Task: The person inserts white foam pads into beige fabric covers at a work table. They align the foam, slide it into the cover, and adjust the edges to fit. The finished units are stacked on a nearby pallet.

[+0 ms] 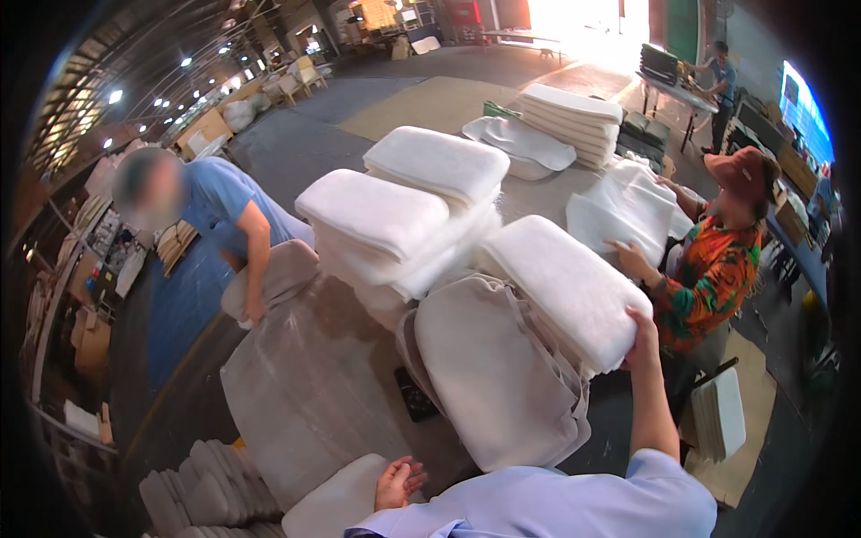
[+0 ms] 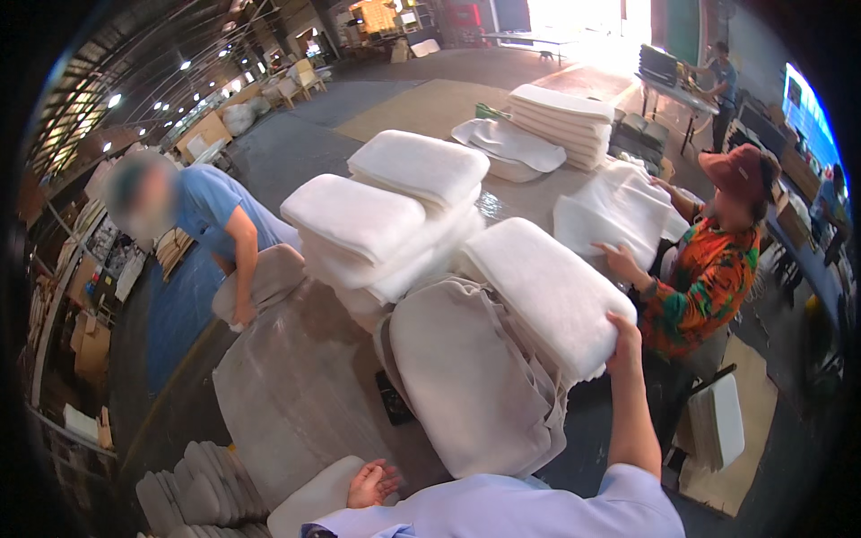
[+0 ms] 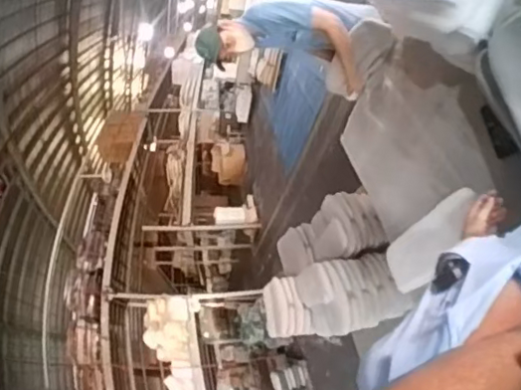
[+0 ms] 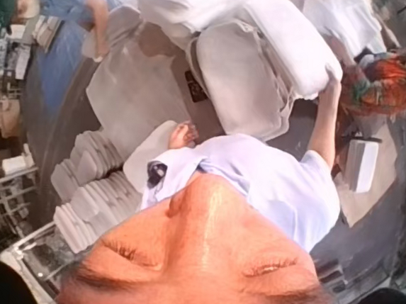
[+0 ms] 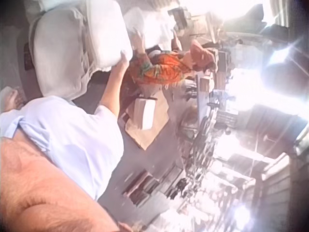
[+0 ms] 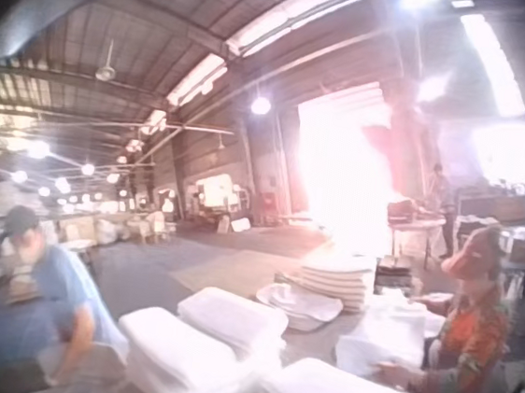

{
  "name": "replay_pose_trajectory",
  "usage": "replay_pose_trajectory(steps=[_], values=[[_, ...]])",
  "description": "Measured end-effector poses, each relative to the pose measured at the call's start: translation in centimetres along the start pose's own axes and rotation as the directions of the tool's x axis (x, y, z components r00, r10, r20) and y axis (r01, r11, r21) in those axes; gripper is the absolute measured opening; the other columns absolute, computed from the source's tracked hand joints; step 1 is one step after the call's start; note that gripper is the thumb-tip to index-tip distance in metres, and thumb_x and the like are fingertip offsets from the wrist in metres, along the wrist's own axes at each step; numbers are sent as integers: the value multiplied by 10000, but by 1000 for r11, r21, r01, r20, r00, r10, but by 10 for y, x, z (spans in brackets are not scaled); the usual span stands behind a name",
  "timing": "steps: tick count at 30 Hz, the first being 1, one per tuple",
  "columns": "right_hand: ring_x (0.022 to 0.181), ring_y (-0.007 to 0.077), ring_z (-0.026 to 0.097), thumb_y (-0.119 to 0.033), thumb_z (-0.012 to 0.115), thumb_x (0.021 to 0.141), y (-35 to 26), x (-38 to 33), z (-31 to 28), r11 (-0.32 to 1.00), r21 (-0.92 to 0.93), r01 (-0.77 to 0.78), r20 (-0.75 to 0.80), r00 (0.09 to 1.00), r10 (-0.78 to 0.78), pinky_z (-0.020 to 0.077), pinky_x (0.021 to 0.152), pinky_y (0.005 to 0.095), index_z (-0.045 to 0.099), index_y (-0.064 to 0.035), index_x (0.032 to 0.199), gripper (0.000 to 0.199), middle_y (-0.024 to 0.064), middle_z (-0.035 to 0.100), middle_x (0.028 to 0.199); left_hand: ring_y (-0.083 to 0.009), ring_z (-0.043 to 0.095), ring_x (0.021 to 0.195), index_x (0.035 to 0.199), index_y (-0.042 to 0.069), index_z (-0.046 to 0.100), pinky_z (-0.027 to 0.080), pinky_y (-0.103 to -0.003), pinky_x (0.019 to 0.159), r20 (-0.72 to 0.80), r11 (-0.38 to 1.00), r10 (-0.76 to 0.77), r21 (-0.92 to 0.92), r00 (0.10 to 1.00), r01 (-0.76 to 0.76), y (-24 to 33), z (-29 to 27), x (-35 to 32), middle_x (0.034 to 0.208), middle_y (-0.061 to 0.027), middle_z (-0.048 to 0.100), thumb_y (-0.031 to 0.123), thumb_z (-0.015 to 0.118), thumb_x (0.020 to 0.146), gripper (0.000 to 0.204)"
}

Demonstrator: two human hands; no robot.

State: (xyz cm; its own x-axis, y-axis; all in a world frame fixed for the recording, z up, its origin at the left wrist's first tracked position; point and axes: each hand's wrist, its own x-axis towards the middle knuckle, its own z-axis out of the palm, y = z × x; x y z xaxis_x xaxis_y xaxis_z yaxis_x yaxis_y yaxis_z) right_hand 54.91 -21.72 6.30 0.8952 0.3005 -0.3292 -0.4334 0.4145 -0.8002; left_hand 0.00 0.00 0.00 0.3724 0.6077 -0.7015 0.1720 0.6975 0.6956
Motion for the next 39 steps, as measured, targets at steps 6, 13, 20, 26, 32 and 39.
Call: replay_pose_trajectory(steps=[6, 13, 20, 26, 32, 39], values=[[1089, 343, 732, -222, 721, 861, -21, -62, -15, 972, 223, 78, 39, 995, -89, 598, 999, 475, 534, 37, 1449, 669, 171, 719, 1224, -320, 750, 1059, 1416, 82, 567, 616, -465, 932, -72, 994, -46, -106, 996, 38, -18, -22, -29, 1259, -159, 711, 223, 576, 1120, 327], [1135, 290, 707, -194, 742, 874, 8, -23, 127, 910, 378, 172, 61, 976, -210, 572, 1027, 446, 634, 2, 1358, 534, 127, 721, 1240, -362, 728, 1109, 1405, 72, 560, 600, -504, 947, -61, 999, 40, -34, 997, -42, -11, -25, -7, 1296, -198, 687, 233, 562, 1122, 326], [1178, 294, 677, -383, 815, 950, 61, -49, 392, 956, 292, -19, 450, 885, -120, 592, 956, 463, 450, 23, 1517, 787, 175, 652, 1319, -266, 729, 1052, 1381, 51, 602, 577, -423, 972, 4, 970, 186, -158, 983, -183, 22, 26, -23, 1254, -144, 722, 192, 585, 1111, 306], [1165, 264, 706, -386, 762, 1008, 122, -65, 342, 999, -30, 33, 530, 848, -12, 597, 932, 382, 354, 43, 1600, 838, 189, 664, 1376, -271, 730, 1079, 1447, 47, 552, 587, -426, 968, -30, 995, 92, -46, 995, -93, 0, 8, -20, 1290, -153, 699, 209, 576, 1115, 370], [799, 145, 706, -211, 649, 1090, 68, -10, 141, 893, -158, 421, 288, 885, -366, 579, 722, 296, 728, -12, 1129, 218, 88, 756, 963, -299, 738, 1074, 1428, 58, 546, 595, -447, 944, -38, 1000, -8, -16, 999, 8, -10, 3, -20, 1304, -158, 682, 224, 590, 1108, 363], [1134, 346, 689, -459, 806, 914, 13, 13, -73, 287, -944, -160, -290, 816, -500, 526, 1009, 476, 626, -61, 1365, 628, 168, 720, 1185, -325, 743, 1066, 1393, 87, 576, 603, -454, 916, 36, 999, -19, 50, 999, 17, 0, 9, 7, 1255, -159, 706, 216, 593, 1104, 317]])
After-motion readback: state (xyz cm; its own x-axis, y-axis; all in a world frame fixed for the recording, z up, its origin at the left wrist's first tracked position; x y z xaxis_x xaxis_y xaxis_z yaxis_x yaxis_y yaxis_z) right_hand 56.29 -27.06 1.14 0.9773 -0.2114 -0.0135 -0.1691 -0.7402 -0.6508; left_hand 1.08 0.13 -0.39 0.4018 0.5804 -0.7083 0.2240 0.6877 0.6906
